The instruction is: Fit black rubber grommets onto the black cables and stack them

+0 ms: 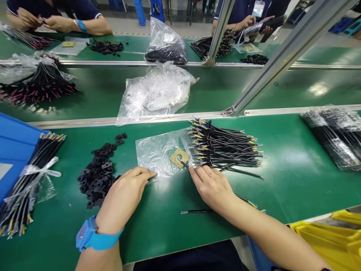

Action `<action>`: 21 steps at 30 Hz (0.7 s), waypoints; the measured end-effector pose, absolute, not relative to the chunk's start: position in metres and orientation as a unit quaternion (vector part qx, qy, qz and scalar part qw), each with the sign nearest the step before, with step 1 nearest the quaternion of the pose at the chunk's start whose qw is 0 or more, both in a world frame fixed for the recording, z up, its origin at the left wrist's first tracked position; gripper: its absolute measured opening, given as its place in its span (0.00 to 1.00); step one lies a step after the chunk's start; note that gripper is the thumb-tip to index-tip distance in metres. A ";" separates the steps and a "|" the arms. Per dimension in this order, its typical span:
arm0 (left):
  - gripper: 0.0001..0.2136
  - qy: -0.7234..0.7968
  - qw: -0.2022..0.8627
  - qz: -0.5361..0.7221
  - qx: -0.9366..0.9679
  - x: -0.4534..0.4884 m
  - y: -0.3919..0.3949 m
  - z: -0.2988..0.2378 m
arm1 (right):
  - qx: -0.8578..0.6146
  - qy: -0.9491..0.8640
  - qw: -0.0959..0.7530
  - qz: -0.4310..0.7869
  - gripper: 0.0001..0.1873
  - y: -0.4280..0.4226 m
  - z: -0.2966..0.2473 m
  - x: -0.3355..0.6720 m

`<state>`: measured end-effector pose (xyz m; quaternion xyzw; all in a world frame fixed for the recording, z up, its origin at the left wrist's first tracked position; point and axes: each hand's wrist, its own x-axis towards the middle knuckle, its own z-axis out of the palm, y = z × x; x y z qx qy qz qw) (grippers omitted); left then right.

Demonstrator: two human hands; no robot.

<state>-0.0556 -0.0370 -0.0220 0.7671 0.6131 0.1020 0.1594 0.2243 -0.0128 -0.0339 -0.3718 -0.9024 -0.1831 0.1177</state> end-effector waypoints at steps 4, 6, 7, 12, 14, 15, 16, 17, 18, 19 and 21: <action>0.20 0.628 0.181 0.104 0.749 -0.058 -0.037 -0.023 | -0.380 -0.902 0.090 -0.182 0.19 -0.013 -0.035 0.222; 0.20 0.642 0.182 0.120 0.735 -0.056 -0.035 -0.021 | -0.383 -0.903 0.087 -0.176 0.20 -0.012 -0.034 0.223; 0.21 0.647 0.185 0.141 0.726 -0.055 -0.034 -0.018 | -0.381 -0.904 0.093 -0.170 0.21 -0.012 -0.034 0.225; 0.21 0.654 0.314 0.324 0.607 -0.045 -0.031 -0.003 | -0.364 -0.899 0.229 -0.085 0.25 -0.012 -0.028 0.234; 0.23 0.638 0.412 0.389 0.522 -0.038 -0.030 -0.003 | -0.355 -0.889 0.285 -0.052 0.28 -0.014 -0.025 0.236; 0.25 0.621 0.461 0.415 0.479 -0.035 -0.030 -0.004 | -0.349 -0.885 0.306 -0.040 0.30 -0.015 -0.023 0.236; 0.26 0.601 0.506 0.434 0.440 -0.031 -0.029 -0.006 | -0.342 -0.882 0.323 -0.031 0.32 -0.016 -0.022 0.236; 0.27 0.581 0.543 0.450 0.407 -0.027 -0.029 -0.008 | -0.336 -0.879 0.336 -0.025 0.33 -0.017 -0.020 0.235; 0.27 0.561 0.572 0.462 0.381 -0.023 -0.028 -0.009 | -0.331 -0.878 0.344 -0.020 0.34 -0.019 -0.019 0.235; 0.27 0.544 0.594 0.471 0.359 -0.020 -0.028 -0.010 | -0.328 -0.878 0.349 -0.016 0.34 -0.020 -0.019 0.235; 0.25 0.520 0.624 0.481 0.329 -0.015 -0.027 -0.011 | -0.324 -0.880 0.346 -0.007 0.32 -0.022 -0.018 0.236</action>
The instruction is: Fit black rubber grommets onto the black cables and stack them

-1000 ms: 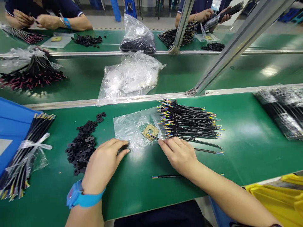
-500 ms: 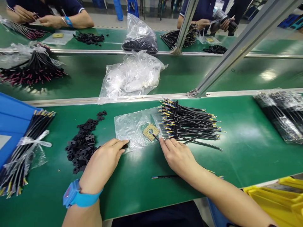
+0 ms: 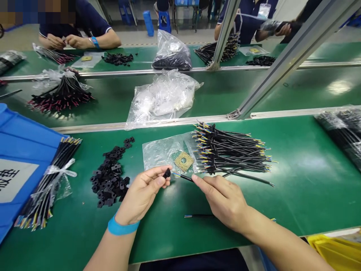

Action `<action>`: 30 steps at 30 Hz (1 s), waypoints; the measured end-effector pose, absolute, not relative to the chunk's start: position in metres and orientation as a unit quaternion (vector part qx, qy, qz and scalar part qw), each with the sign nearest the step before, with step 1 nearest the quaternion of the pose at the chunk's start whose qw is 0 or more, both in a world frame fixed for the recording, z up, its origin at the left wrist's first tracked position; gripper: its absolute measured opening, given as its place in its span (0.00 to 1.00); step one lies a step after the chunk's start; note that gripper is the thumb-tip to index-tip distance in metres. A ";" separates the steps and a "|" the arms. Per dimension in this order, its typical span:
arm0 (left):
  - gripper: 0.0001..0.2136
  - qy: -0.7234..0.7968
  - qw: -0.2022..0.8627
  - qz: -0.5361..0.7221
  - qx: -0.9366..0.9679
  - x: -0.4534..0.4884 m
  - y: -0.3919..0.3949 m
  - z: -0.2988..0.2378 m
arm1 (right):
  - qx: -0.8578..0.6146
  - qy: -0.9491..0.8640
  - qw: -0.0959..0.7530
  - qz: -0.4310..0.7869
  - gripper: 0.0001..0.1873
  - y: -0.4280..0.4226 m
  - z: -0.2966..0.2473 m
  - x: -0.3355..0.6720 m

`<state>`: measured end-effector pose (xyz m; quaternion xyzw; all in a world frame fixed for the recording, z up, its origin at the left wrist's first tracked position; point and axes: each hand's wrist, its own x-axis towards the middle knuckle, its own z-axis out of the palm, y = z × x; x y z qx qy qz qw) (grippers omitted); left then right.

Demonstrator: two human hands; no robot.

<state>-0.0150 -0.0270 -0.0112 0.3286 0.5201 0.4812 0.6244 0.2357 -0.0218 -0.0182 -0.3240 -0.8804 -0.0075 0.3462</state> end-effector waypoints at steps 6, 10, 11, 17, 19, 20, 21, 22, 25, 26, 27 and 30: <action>0.20 0.511 0.649 0.479 0.298 -0.012 -0.027 -0.007 | -0.306 -0.898 0.316 -0.002 0.25 -0.024 -0.018 0.239; 0.22 0.530 0.630 0.471 0.319 -0.013 -0.028 -0.009 | -0.295 -0.909 0.293 -0.027 0.25 -0.025 -0.013 0.239; 0.22 0.536 0.621 0.467 0.329 -0.014 -0.028 -0.010 | -0.294 -0.910 0.290 -0.035 0.25 -0.025 -0.011 0.239; 0.23 0.562 0.581 0.413 0.420 -0.018 -0.030 -0.015 | -0.325 -0.907 0.269 -0.012 0.23 -0.025 -0.009 0.241; 0.21 0.554 0.580 0.401 0.441 -0.020 -0.031 -0.015 | -0.337 -0.903 0.267 0.005 0.23 -0.025 -0.011 0.243; 0.20 0.548 0.581 0.397 0.452 -0.021 -0.031 -0.014 | -0.341 -0.902 0.265 0.014 0.22 -0.026 -0.011 0.243; 0.18 0.542 0.580 0.393 0.464 -0.021 -0.032 -0.013 | -0.343 -0.900 0.266 0.023 0.22 -0.026 -0.012 0.244; 0.17 0.537 0.576 0.390 0.477 -0.021 -0.032 -0.012 | -0.346 -0.899 0.268 0.032 0.22 -0.026 -0.012 0.245; 0.13 0.538 0.541 0.380 0.523 -0.019 -0.032 -0.008 | -0.344 -0.898 0.273 0.029 0.21 -0.025 -0.009 0.247; 0.13 0.542 0.526 0.370 0.541 -0.018 -0.031 -0.007 | -0.333 -0.901 0.276 0.015 0.21 -0.025 -0.007 0.247; 0.13 0.547 0.512 0.360 0.557 -0.016 -0.031 -0.007 | -0.318 -0.906 0.279 -0.002 0.20 -0.024 -0.005 0.246; 0.12 0.551 0.506 0.344 0.568 -0.011 -0.031 -0.009 | -0.283 -0.912 0.294 -0.039 0.19 -0.024 0.000 0.245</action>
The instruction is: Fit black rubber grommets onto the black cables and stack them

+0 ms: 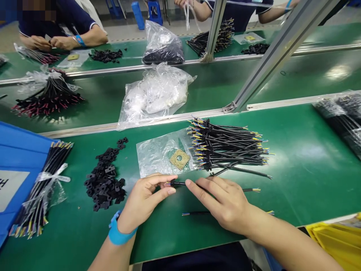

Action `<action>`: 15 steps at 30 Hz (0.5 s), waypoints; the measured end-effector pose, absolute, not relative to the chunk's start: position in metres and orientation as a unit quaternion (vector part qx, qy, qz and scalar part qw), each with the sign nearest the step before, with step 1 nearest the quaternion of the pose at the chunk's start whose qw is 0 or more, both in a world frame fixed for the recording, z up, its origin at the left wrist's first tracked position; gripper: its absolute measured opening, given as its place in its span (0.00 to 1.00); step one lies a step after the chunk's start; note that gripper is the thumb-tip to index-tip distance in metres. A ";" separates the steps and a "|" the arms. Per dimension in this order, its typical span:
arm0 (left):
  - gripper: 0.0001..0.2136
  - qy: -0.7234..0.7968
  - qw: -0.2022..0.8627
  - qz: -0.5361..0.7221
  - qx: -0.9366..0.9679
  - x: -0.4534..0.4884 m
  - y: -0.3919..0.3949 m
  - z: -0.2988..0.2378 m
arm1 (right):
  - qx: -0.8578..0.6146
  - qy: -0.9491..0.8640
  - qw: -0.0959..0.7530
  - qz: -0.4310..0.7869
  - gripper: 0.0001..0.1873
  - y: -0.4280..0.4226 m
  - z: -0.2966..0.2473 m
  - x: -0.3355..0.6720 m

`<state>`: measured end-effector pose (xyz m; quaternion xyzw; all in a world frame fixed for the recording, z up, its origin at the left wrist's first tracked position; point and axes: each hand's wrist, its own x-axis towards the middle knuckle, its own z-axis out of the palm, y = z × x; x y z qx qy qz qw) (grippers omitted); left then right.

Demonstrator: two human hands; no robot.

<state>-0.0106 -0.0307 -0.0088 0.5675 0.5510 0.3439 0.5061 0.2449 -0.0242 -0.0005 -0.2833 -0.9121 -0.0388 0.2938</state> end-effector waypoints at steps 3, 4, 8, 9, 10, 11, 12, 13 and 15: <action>0.11 0.531 0.550 0.362 0.533 -0.003 -0.032 -0.012 | -0.284 -0.903 0.319 -0.054 0.16 -0.025 0.001 0.243; 0.11 0.520 0.560 0.368 0.530 -0.001 -0.033 -0.012 | -0.279 -0.900 0.329 -0.059 0.14 -0.026 0.001 0.243; 0.11 0.478 0.516 0.386 0.597 0.006 -0.037 -0.013 | -0.253 -0.893 0.370 -0.032 0.11 -0.026 -0.003 0.241; 0.11 0.467 0.492 0.393 0.621 0.006 -0.037 -0.013 | -0.259 -0.889 0.378 -0.009 0.10 -0.026 -0.004 0.240; 0.12 0.455 0.469 0.402 0.642 0.006 -0.038 -0.014 | -0.268 -0.884 0.383 0.018 0.08 -0.026 -0.005 0.238; 0.13 0.442 0.449 0.410 0.659 0.005 -0.039 -0.014 | -0.278 -0.878 0.387 0.048 0.07 -0.026 -0.006 0.237; 0.13 0.430 0.433 0.418 0.673 0.004 -0.039 -0.015 | -0.287 -0.873 0.387 0.078 0.06 -0.026 -0.007 0.236; 0.14 0.418 0.422 0.424 0.684 0.004 -0.039 -0.016 | -0.293 -0.869 0.383 0.109 0.06 -0.025 -0.008 0.235; 0.16 0.394 0.409 0.432 0.701 0.003 -0.039 -0.018 | -0.296 -0.862 0.371 0.177 0.09 -0.025 -0.009 0.233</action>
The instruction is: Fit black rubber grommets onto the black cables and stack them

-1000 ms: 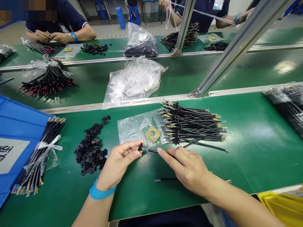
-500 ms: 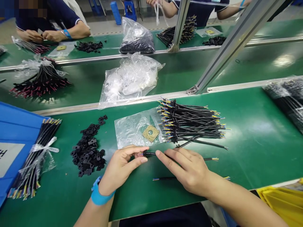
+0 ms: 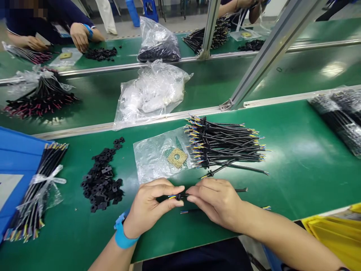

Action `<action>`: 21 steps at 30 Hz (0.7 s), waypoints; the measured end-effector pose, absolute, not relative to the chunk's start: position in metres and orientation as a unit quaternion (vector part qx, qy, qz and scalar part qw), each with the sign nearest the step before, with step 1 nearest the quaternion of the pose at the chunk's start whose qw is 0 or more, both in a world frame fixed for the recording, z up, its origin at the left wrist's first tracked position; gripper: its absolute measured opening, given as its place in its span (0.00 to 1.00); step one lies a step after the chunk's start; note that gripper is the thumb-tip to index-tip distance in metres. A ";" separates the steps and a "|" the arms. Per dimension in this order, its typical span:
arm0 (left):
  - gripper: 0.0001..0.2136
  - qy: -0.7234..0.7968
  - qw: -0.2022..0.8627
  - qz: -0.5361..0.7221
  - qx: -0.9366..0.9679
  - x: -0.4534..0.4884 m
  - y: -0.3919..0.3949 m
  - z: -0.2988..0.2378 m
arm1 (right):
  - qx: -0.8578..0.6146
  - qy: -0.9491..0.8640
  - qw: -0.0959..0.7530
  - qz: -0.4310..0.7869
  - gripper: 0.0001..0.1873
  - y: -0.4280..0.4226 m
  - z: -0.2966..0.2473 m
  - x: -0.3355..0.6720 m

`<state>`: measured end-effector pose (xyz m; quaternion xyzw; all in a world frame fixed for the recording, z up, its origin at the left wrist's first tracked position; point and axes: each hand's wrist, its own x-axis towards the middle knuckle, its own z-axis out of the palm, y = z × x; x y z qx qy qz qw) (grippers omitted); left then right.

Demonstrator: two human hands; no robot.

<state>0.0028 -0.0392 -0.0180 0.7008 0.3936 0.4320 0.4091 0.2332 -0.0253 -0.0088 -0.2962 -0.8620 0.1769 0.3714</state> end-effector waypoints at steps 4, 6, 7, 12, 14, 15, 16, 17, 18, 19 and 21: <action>0.17 0.357 0.397 0.443 0.720 0.005 -0.038 -0.020 | -0.295 -0.840 0.343 0.298 0.13 -0.026 -0.008 0.234; 0.16 0.347 0.399 0.441 0.725 0.007 -0.038 -0.020 | -0.289 -0.834 0.327 0.337 0.14 -0.026 -0.007 0.234; 0.15 0.342 0.402 0.441 0.726 0.008 -0.038 -0.019 | -0.286 -0.831 0.321 0.352 0.15 -0.026 -0.006 0.234; 0.12 0.344 0.408 0.446 0.719 0.014 -0.038 -0.017 | -0.285 -0.806 0.316 0.411 0.14 -0.026 -0.003 0.230; 0.12 0.353 0.407 0.445 0.716 0.014 -0.039 -0.017 | -0.292 -0.799 0.317 0.420 0.15 -0.026 -0.004 0.228; 0.12 0.357 0.407 0.445 0.713 0.014 -0.039 -0.017 | -0.294 -0.797 0.318 0.422 0.15 -0.026 -0.005 0.228; 0.12 0.360 0.408 0.445 0.711 0.014 -0.039 -0.017 | -0.294 -0.795 0.320 0.423 0.15 -0.026 -0.005 0.228; 0.12 0.362 0.409 0.446 0.709 0.014 -0.039 -0.017 | -0.294 -0.794 0.322 0.423 0.15 -0.026 -0.006 0.228; 0.12 0.364 0.410 0.447 0.707 0.013 -0.039 -0.017 | -0.294 -0.793 0.323 0.425 0.16 -0.026 -0.007 0.228; 0.12 0.365 0.411 0.448 0.705 0.013 -0.039 -0.018 | -0.295 -0.792 0.323 0.426 0.16 -0.026 -0.007 0.228; 0.12 0.364 0.412 0.451 0.703 0.014 -0.039 -0.018 | -0.299 -0.791 0.322 0.425 0.17 -0.027 -0.007 0.228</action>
